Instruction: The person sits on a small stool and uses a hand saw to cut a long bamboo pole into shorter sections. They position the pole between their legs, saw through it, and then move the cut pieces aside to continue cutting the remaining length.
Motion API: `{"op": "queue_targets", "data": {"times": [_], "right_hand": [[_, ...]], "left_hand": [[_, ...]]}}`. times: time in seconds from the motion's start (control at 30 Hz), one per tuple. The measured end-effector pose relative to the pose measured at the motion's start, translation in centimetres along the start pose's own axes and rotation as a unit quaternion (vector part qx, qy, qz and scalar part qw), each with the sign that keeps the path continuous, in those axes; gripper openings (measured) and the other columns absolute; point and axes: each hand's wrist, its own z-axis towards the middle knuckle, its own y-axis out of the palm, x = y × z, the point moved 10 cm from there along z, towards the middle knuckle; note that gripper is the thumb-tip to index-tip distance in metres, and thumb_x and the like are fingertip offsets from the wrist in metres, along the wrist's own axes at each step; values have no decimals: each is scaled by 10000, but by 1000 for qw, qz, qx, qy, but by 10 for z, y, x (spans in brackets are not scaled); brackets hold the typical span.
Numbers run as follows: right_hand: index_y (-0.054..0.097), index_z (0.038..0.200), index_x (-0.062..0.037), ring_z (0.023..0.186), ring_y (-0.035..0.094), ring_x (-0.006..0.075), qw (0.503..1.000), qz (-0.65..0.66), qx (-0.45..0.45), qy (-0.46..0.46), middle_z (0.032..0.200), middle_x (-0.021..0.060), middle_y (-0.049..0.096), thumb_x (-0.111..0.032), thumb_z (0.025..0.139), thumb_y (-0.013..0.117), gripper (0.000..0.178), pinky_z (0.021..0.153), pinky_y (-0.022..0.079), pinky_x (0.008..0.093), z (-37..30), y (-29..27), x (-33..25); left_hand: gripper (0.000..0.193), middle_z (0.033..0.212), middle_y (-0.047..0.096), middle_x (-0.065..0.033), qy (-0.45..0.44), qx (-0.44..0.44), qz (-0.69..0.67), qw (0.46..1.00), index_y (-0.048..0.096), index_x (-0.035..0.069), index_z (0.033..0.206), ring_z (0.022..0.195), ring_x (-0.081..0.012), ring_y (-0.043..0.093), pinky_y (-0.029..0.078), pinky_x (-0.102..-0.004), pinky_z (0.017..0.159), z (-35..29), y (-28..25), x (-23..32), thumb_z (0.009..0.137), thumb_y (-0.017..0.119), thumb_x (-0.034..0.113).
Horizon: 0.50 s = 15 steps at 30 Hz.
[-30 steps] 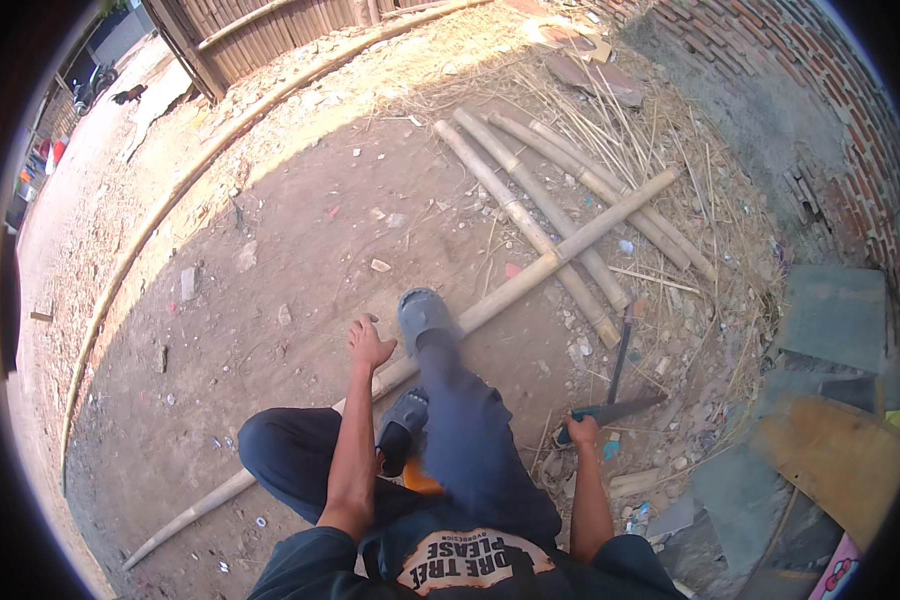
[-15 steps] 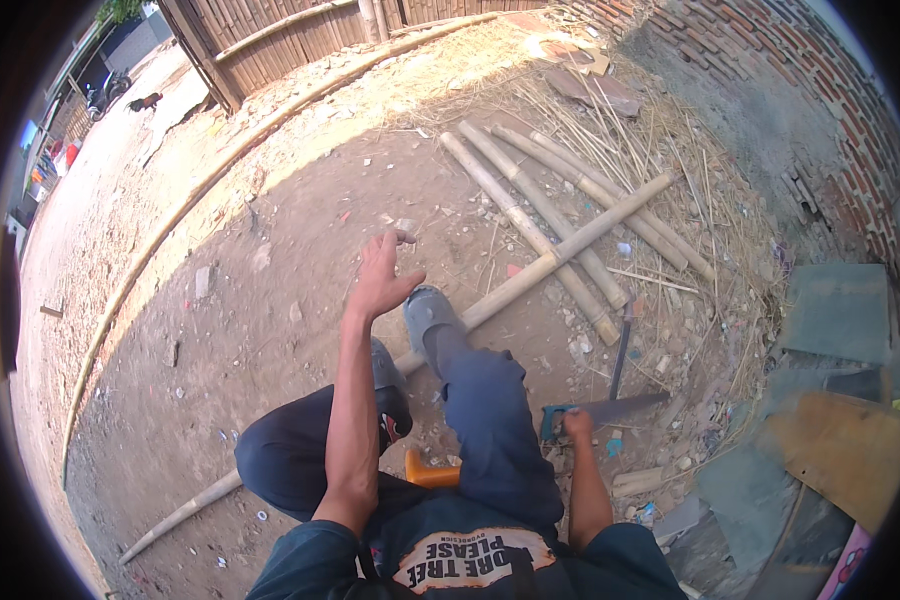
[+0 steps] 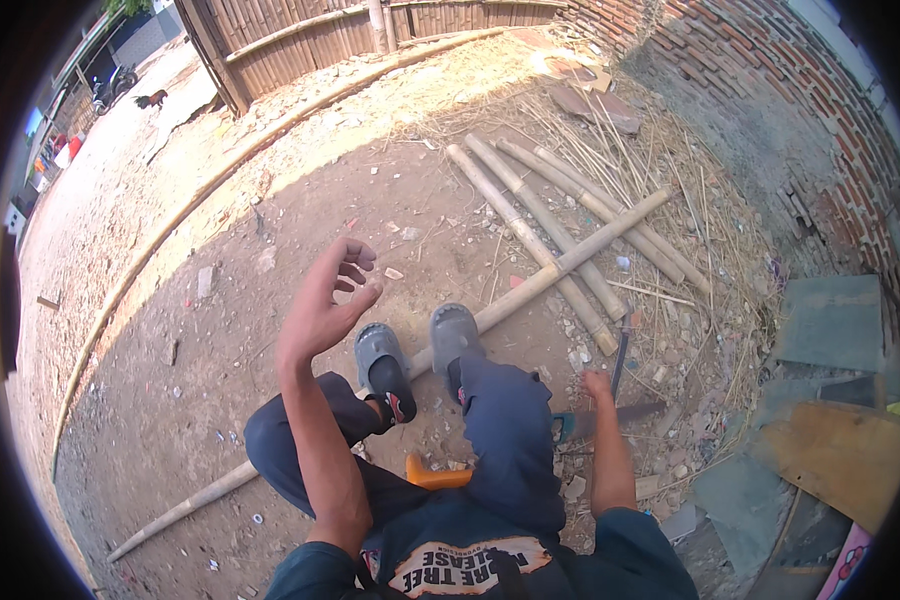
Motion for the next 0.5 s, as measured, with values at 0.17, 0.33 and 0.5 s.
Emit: {"op": "queue_targets", "data": {"times": [0.17,0.33,0.5], "right_hand": [[640,1120,-35,701,644,182,996,-85,-24,-28,908,65,689,-282,923,636,316,562,505,359,71,-107,-121],[639,1194,-28,690,647,194,956,-276,-13,-100,871,89,690,-307,904,664,403,542,497,354,90,-70,-276],[712,1070,53,747,707,246,892,-427,-78,-127,931,158,725,-388,855,702,491,670,578,417,121,-32,-347]], "left_hand": [[357,1084,630,-83,14,-32,16,999,580,54,1155,971,-224,615,502,-372,875,-32,-3,9,844,736,132],[381,1057,633,-144,-68,-72,165,981,578,44,1145,1005,-315,635,505,-408,879,-63,-23,7,829,749,171],[385,1034,644,-156,-123,-119,218,961,585,39,1141,1006,-344,647,515,-430,875,-59,-14,-1,822,749,182]]}}
